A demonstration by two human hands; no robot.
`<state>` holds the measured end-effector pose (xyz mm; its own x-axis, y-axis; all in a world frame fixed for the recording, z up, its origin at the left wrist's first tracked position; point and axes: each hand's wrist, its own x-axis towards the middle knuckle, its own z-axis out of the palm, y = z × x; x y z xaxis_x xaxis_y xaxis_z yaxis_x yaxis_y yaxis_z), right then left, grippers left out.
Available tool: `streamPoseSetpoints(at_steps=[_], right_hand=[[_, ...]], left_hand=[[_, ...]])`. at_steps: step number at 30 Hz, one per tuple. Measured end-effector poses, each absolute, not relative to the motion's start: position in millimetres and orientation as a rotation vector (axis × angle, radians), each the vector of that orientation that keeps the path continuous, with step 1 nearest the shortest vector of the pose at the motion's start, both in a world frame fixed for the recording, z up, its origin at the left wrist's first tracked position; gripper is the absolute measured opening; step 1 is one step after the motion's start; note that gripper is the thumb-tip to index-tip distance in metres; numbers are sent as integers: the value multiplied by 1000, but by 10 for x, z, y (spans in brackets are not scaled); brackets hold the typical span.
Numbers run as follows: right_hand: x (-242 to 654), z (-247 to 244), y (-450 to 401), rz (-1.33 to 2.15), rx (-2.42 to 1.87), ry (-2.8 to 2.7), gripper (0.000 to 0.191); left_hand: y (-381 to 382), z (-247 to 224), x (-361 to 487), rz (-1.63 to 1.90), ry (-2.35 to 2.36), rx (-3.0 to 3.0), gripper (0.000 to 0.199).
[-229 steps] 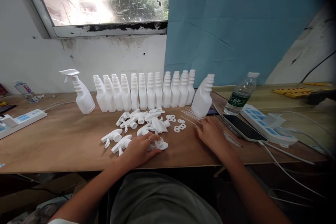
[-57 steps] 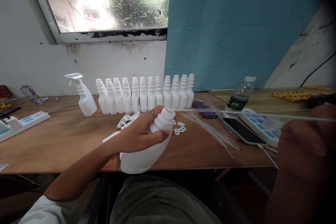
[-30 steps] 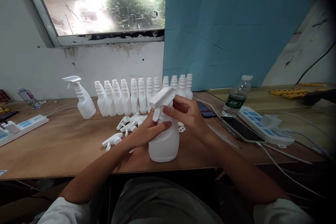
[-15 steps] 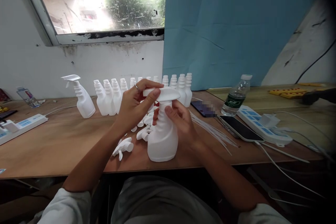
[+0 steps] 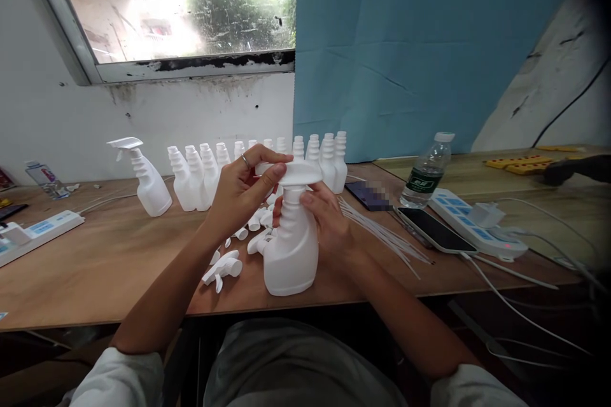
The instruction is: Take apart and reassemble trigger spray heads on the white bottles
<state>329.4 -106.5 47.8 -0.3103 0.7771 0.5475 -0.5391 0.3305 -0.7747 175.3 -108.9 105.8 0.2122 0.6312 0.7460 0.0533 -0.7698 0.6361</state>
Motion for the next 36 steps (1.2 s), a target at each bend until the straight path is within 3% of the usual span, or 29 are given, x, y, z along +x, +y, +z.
streamPoseSetpoints(at_steps=[17, 31, 36], right_hand=[[3238, 545, -1148, 1126, -429, -1390, 41], [3246, 496, -1150, 1255, -271, -1298, 26], [3262, 491, -1132, 1245, -354, -1279, 35]], left_hand=[[-1125, 1022, 1786, 1657, 668, 1996, 19], [-1130, 1000, 1786, 1689, 705, 2066, 22], [-1103, 1009, 1813, 1661, 687, 2039, 21]])
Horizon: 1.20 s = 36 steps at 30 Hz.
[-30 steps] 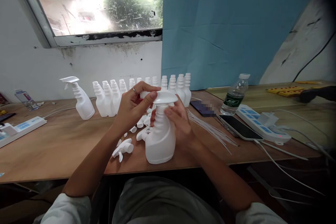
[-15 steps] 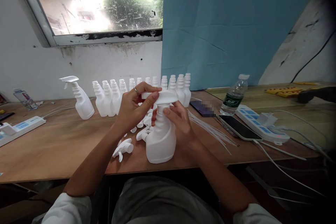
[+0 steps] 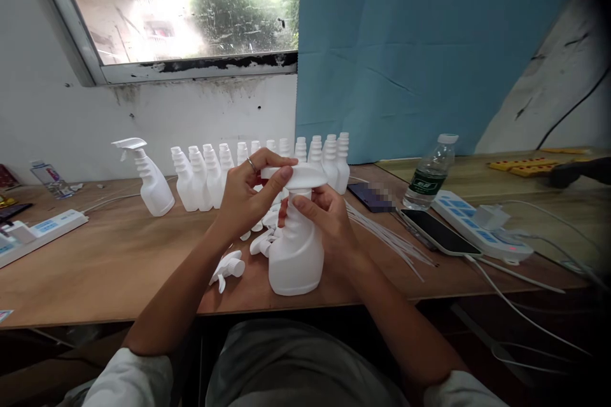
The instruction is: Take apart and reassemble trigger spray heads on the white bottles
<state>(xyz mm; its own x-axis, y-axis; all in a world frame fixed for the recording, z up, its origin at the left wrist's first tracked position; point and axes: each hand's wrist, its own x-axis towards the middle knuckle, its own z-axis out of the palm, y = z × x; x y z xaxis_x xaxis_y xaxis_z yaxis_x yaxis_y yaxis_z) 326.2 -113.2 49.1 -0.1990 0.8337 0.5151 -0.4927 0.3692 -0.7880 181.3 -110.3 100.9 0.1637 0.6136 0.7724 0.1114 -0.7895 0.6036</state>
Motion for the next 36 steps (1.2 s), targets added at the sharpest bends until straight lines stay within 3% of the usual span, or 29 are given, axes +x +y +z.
streamPoseSetpoints(at_steps=[13, 19, 27, 36], right_hand=[[3327, 620, -1068, 1360, -434, -1418, 29], [3456, 669, -915, 1422, -435, -1696, 24], [3500, 689, -880, 1489, -298, -1697, 11], [3457, 686, -957, 1492, -250, -1767, 30]], left_hand=[[-1114, 942, 1812, 1591, 652, 1895, 25], [-1142, 612, 1561, 1683, 701, 1826, 31], [-1231, 155, 1497, 1121, 741, 1804, 32], [-1216, 33, 1476, 574, 437, 1805, 75]])
